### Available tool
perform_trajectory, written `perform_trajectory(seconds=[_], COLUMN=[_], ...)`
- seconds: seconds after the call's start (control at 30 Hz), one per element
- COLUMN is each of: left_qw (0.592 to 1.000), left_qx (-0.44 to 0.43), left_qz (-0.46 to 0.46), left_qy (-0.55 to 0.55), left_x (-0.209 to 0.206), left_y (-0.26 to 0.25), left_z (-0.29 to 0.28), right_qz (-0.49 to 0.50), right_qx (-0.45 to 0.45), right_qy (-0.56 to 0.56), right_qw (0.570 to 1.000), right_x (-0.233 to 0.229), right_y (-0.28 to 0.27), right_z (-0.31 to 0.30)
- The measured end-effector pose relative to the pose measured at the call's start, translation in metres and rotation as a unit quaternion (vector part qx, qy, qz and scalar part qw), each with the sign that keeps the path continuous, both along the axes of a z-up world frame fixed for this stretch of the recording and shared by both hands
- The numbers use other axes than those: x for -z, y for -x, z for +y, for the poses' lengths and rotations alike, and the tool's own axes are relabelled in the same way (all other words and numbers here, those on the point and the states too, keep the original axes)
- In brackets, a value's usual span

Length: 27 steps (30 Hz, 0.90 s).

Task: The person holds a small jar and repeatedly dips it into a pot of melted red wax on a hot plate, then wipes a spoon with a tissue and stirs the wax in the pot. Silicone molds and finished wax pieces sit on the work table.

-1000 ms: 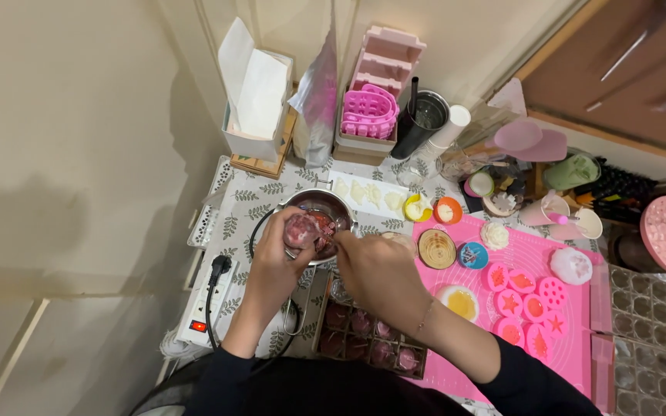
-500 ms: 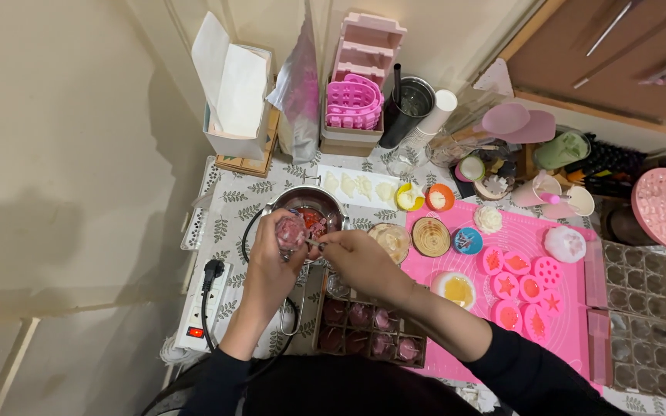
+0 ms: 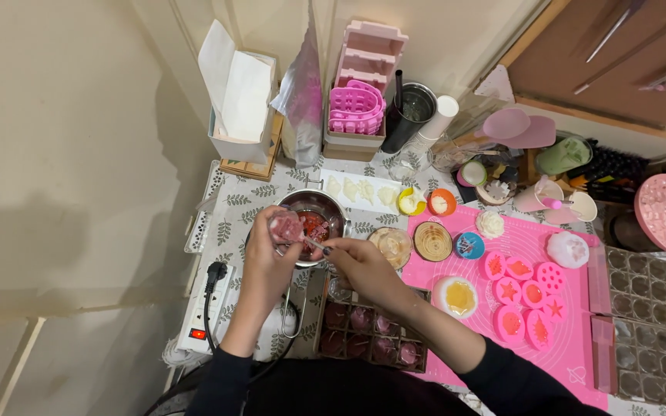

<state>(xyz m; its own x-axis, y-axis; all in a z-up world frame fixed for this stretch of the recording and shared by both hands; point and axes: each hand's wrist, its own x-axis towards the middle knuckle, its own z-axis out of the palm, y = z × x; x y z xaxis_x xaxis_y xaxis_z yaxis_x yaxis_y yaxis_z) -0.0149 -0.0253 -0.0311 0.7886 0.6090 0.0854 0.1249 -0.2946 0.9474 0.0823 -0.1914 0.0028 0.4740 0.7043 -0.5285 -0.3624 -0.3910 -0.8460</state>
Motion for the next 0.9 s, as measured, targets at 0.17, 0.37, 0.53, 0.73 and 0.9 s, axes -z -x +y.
perform_trajectory(seconds=[0.17,0.37,0.53,0.73,0.9], left_qw=[0.997,0.997,0.997,0.998,0.998], left_qx=[-0.025,-0.042,-0.028,-0.024,0.009], left_qz=[0.078,0.060,0.036,0.049,0.052], left_qy=[0.011,0.038,0.063,-0.035,-0.025], left_x=[-0.006,-0.017,-0.019,-0.008,-0.011], left_y=[0.006,0.018,0.022,0.022,0.018], left_z=[0.010,0.013,0.013,0.014,0.011], right_qz=[-0.169,-0.665,-0.707,-0.567,-0.479], right_qx=[0.011,-0.039,-0.100,-0.043,-0.094], right_qy=[0.018,0.021,0.074,0.039,0.024], right_qw=[0.985,0.746,0.696,0.821,0.873], right_x=[-0.009,0.039,0.072,0.007,-0.065], right_y=[-0.011,-0.011,-0.009,-0.014,-0.002], right_z=[-0.009,-0.018,-0.021,-0.015,-0.002])
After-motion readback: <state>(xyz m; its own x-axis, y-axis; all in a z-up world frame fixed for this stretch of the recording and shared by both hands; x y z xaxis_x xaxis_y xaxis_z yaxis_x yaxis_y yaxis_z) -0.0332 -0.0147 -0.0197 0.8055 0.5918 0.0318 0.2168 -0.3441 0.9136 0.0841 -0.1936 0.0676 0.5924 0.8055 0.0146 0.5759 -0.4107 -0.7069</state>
